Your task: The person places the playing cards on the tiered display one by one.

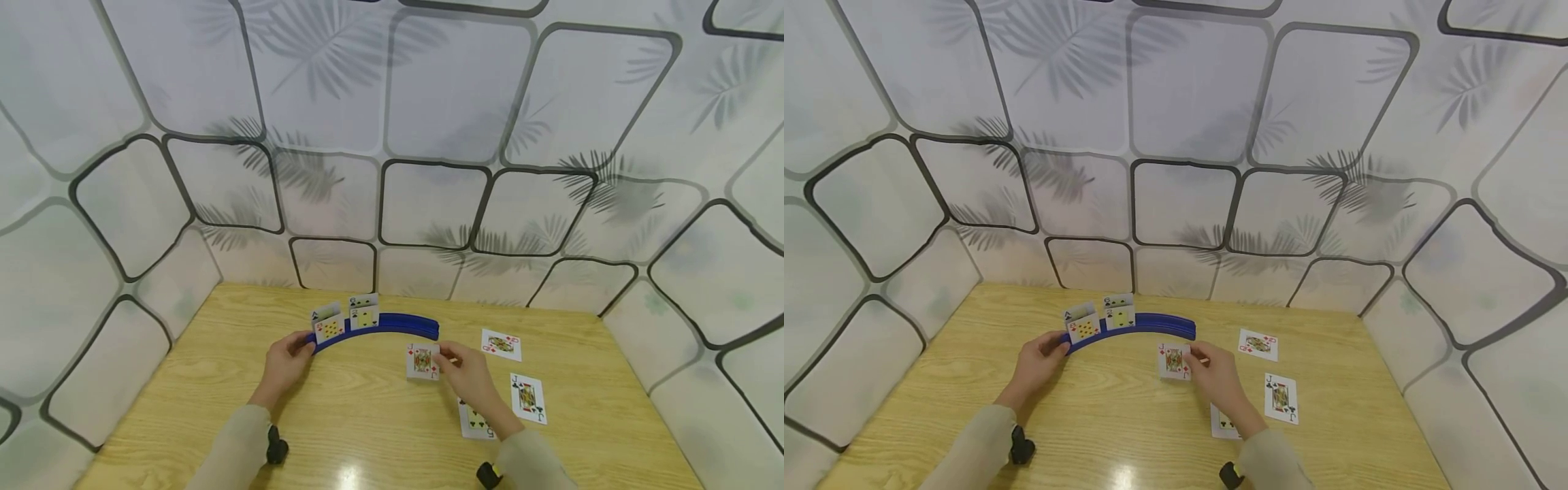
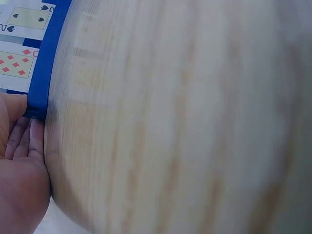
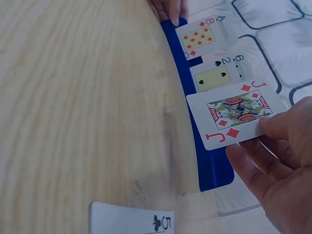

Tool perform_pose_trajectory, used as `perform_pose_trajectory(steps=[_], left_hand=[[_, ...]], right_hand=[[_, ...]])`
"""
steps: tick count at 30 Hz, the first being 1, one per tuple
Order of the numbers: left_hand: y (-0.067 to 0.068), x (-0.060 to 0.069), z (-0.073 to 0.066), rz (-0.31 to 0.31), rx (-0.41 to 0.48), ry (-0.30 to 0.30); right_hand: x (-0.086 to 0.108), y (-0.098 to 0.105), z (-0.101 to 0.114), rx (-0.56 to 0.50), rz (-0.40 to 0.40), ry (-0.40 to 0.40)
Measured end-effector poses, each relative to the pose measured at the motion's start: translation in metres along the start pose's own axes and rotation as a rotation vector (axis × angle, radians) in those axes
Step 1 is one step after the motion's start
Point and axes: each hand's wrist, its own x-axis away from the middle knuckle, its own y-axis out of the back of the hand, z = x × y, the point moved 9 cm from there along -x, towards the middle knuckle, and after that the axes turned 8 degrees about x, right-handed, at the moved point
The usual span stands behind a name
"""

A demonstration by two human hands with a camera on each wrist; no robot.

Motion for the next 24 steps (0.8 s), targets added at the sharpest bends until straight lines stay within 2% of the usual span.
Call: perform_pose_trajectory(steps=[13, 24], left_hand=[[0.001, -0.001, -0.001, -0.004, -0.009, -0.004], [0.001, 0.0, -0.001, -0.006, -0.011, -0.002]], right_hand=[[-0.03, -0.002, 0.012, 0.015, -0.032, 0.038], [-0.048, -0.007, 0.012, 0.027, -0.044, 0.009]])
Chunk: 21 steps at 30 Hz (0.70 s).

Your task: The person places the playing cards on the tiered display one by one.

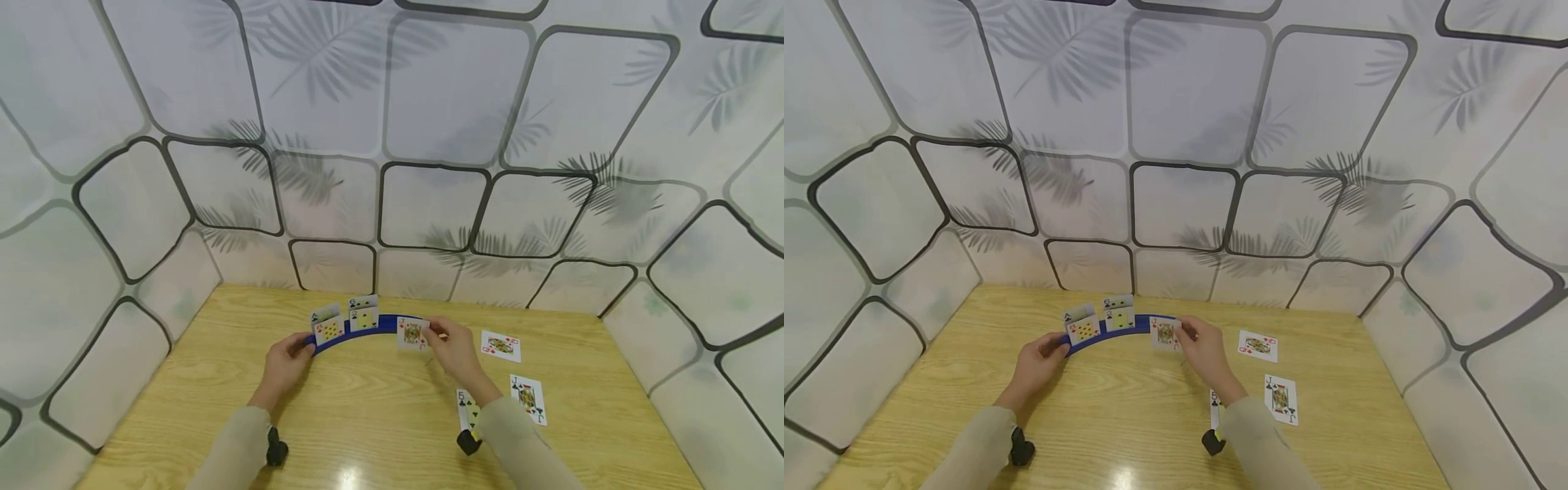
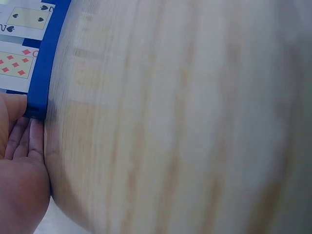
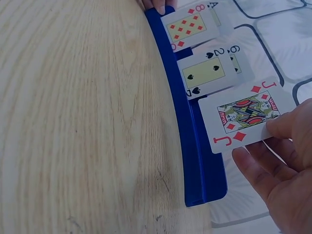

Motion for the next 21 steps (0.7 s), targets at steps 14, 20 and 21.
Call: perform_pose_trajectory(steps=[14, 20, 21], left_hand=[[0.0, 0.001, -0.001, 0.005, 0.015, 0.006], [0.0, 0.001, 0.0, -0.001, 0.016, 0.004], [0.0, 0.001, 0.0, -0.002, 0.016, 0.004]], right_hand=[[-0.023, -0.005, 0.002, -0.001, -0.032, 0.008], [-0.032, -0.007, 0.005, 0.009, -0.046, 0.04], [-0.034, -0.007, 0.005, 0.008, -0.047, 0.042]])
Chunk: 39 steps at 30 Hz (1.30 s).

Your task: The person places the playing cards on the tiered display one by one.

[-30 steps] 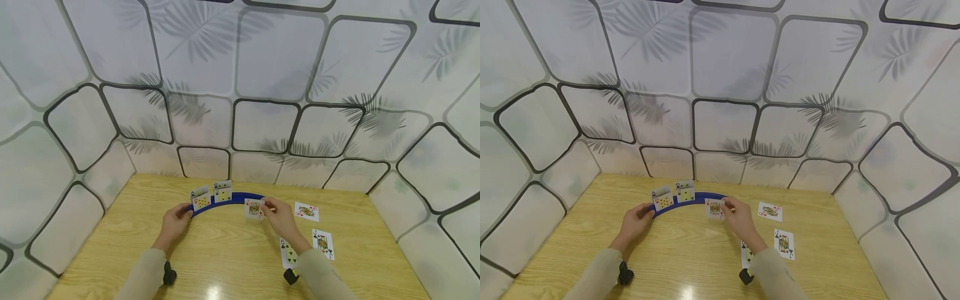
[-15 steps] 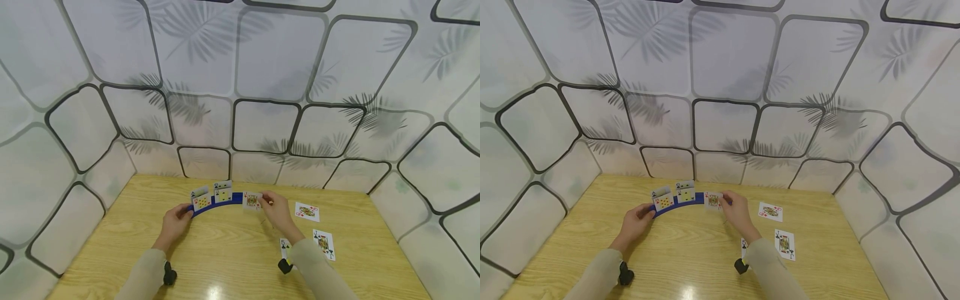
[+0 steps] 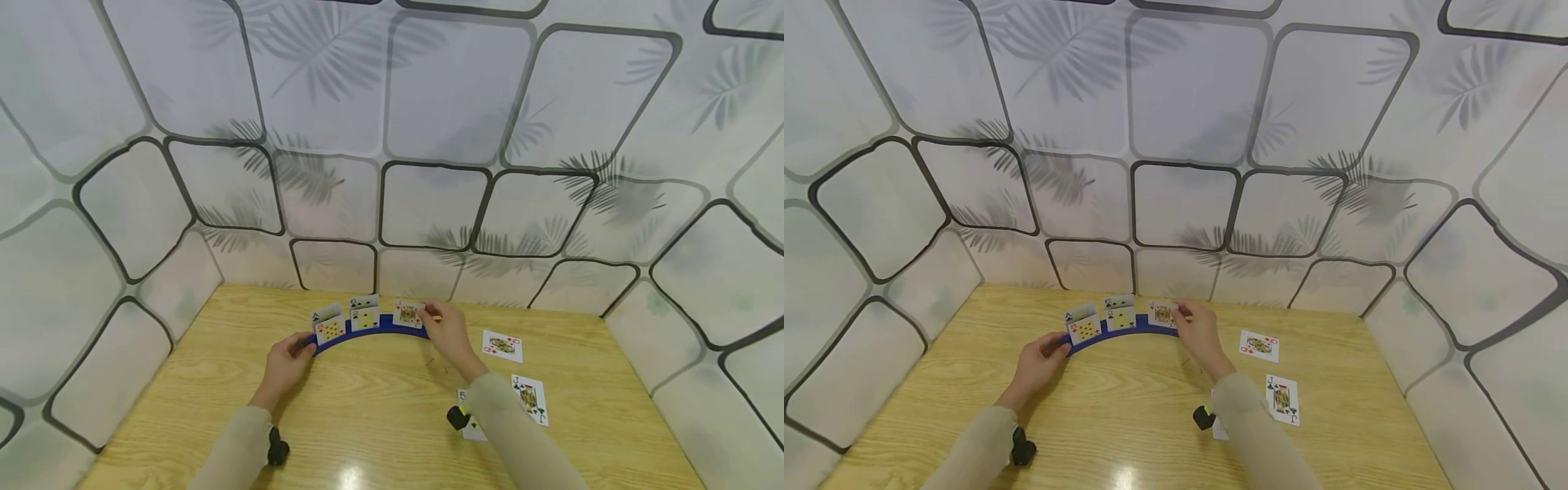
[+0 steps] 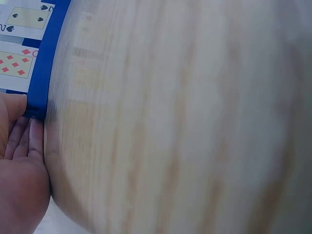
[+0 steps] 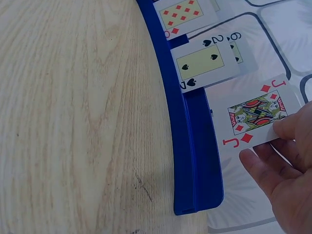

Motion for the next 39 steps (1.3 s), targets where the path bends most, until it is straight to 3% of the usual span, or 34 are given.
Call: perform_pose_trajectory(steps=[22, 35, 39], left_hand=[[-0.002, -0.002, 0.0, 0.001, -0.002, 0.002], [-0.001, 0.0, 0.0, -0.006, -0.005, 0.008], [-0.001, -0.001, 0.001, -0.007, -0.008, 0.004]], right_hand=[[-0.019, -0.009, -0.006, 0.001, -0.006, -0.034], [-0.022, -0.014, -0.002, 0.035, -0.055, 0.052], [-0.021, -0.018, -0.006, 0.022, -0.016, 0.019]])
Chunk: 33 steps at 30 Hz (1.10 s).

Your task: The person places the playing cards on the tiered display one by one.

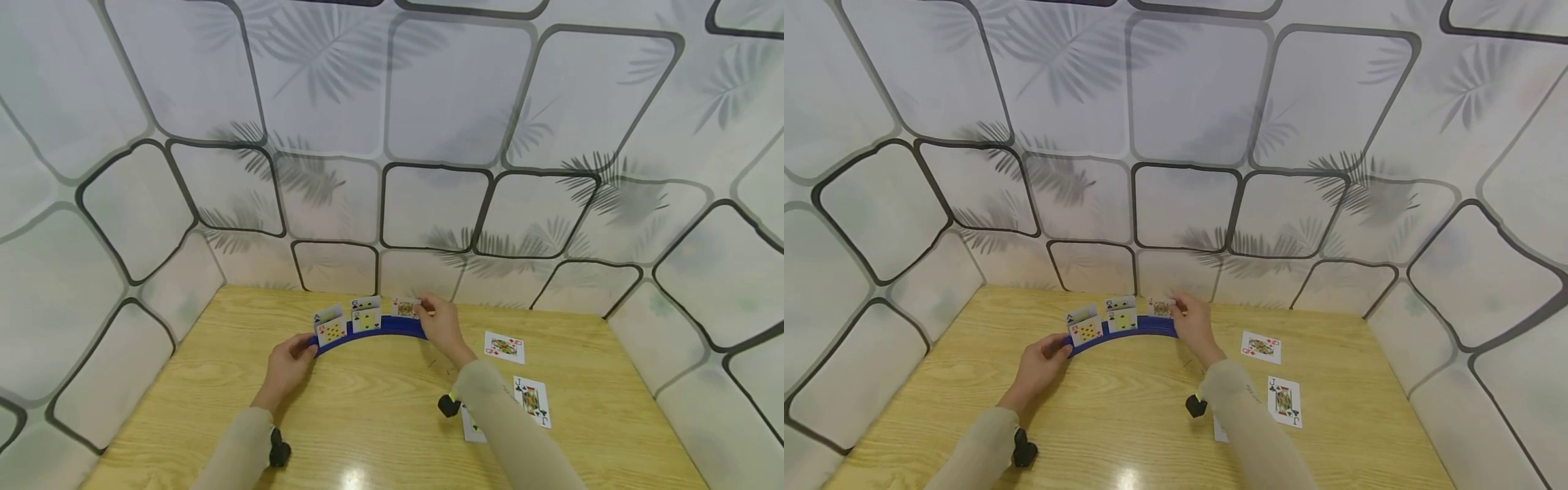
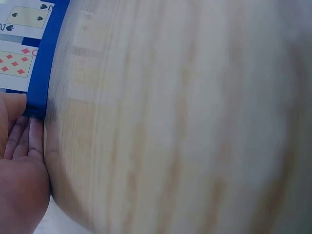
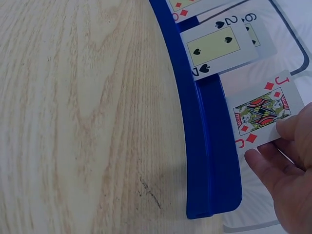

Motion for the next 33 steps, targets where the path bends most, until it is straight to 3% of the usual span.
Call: perform_pose_trajectory(steps=[5, 13, 33], left_hand=[[0.0, 0.0, 0.001, 0.005, 0.006, -0.005], [-0.001, -0.001, 0.004, 0.012, -0.001, 0.008], [-0.001, 0.0, 0.002, -0.006, 0.014, 0.015]], right_hand=[[0.002, -0.005, -0.004, -0.014, 0.04, -0.027], [0.003, -0.005, -0.004, -0.029, 0.035, -0.056], [-0.002, -0.012, 0.001, -0.037, 0.034, -0.043]])
